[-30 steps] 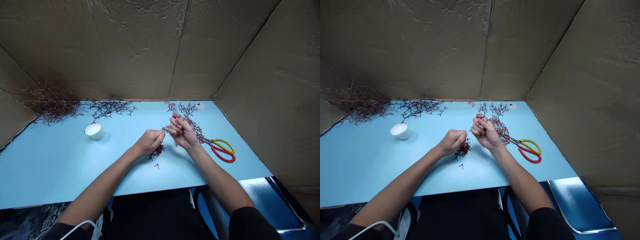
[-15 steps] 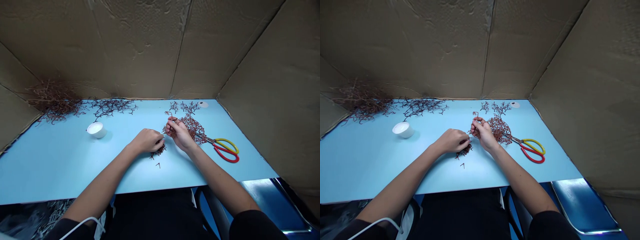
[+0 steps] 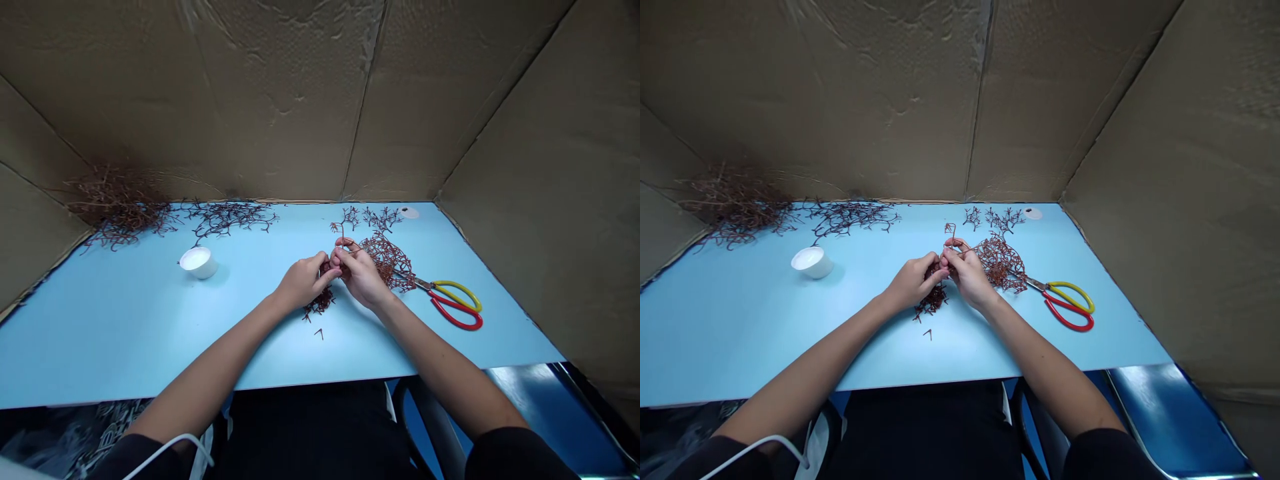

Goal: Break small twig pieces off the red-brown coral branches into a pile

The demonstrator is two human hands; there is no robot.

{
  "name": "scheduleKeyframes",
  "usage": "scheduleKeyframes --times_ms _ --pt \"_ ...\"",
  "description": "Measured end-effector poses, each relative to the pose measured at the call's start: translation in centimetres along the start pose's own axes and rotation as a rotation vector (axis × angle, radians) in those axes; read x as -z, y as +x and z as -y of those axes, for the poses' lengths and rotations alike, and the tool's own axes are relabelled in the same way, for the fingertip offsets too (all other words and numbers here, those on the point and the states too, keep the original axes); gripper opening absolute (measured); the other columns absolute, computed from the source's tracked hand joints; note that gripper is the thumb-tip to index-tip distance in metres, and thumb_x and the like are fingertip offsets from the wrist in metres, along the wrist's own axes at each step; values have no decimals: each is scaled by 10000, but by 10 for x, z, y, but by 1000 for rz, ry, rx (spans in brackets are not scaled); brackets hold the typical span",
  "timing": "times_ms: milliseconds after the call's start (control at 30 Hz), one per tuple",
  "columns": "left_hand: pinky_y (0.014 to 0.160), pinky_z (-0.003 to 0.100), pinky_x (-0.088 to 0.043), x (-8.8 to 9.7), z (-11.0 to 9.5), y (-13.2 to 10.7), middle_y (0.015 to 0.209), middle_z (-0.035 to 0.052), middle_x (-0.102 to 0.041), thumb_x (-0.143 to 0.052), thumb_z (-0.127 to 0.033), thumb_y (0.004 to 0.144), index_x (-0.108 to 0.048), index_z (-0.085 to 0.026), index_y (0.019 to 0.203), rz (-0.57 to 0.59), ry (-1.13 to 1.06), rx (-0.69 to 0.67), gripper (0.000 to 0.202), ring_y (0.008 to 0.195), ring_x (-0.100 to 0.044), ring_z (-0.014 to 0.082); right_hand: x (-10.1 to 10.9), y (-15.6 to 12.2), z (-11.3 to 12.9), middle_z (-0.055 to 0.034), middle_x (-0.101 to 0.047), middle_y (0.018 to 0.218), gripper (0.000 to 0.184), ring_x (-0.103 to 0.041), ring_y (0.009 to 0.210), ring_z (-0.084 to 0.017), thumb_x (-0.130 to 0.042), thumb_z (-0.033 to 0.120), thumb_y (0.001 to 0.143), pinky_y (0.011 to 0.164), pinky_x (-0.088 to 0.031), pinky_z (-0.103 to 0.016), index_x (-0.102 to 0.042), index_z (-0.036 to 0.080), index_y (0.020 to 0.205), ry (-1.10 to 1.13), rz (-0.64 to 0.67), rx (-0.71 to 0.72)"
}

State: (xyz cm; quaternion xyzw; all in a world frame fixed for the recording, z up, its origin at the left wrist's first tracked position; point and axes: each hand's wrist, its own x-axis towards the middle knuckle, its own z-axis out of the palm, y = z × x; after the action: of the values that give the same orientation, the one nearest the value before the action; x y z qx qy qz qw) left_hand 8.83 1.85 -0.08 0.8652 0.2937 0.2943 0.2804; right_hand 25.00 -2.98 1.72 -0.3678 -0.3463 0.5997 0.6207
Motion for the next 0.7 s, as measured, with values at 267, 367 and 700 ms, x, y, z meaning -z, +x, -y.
scheduleKeyframes --times_ms 267,367,700 --pt "556 267 -313 -9 -11 0 618 -43 -463 -542 -642 1026 -517 -197 748 -42 -626 109 525 559 -389 110 -3 -2 9 81 -437 657 298 -333 564 -94 -863 255 819 484 -337 -180 -600 227 955 187 78 -63" --pt "508 249 -249 -9 -17 1 586 -75 -392 -646 -673 969 -480 -204 744 -4 -851 154 545 505 -296 81 -3 -1 11 89 -349 636 227 -229 539 -94 -828 206 842 441 -283 -171 -622 213 937 269 83 -65" --pt "439 217 -152 1 -39 -4 506 -117 -298 -717 -594 951 -441 -216 750 224 -1260 248 509 425 -177 51 -4 -15 31 123 -184 580 227 -55 515 -92 -834 273 850 407 -149 -199 -629 219 932 254 207 -160"
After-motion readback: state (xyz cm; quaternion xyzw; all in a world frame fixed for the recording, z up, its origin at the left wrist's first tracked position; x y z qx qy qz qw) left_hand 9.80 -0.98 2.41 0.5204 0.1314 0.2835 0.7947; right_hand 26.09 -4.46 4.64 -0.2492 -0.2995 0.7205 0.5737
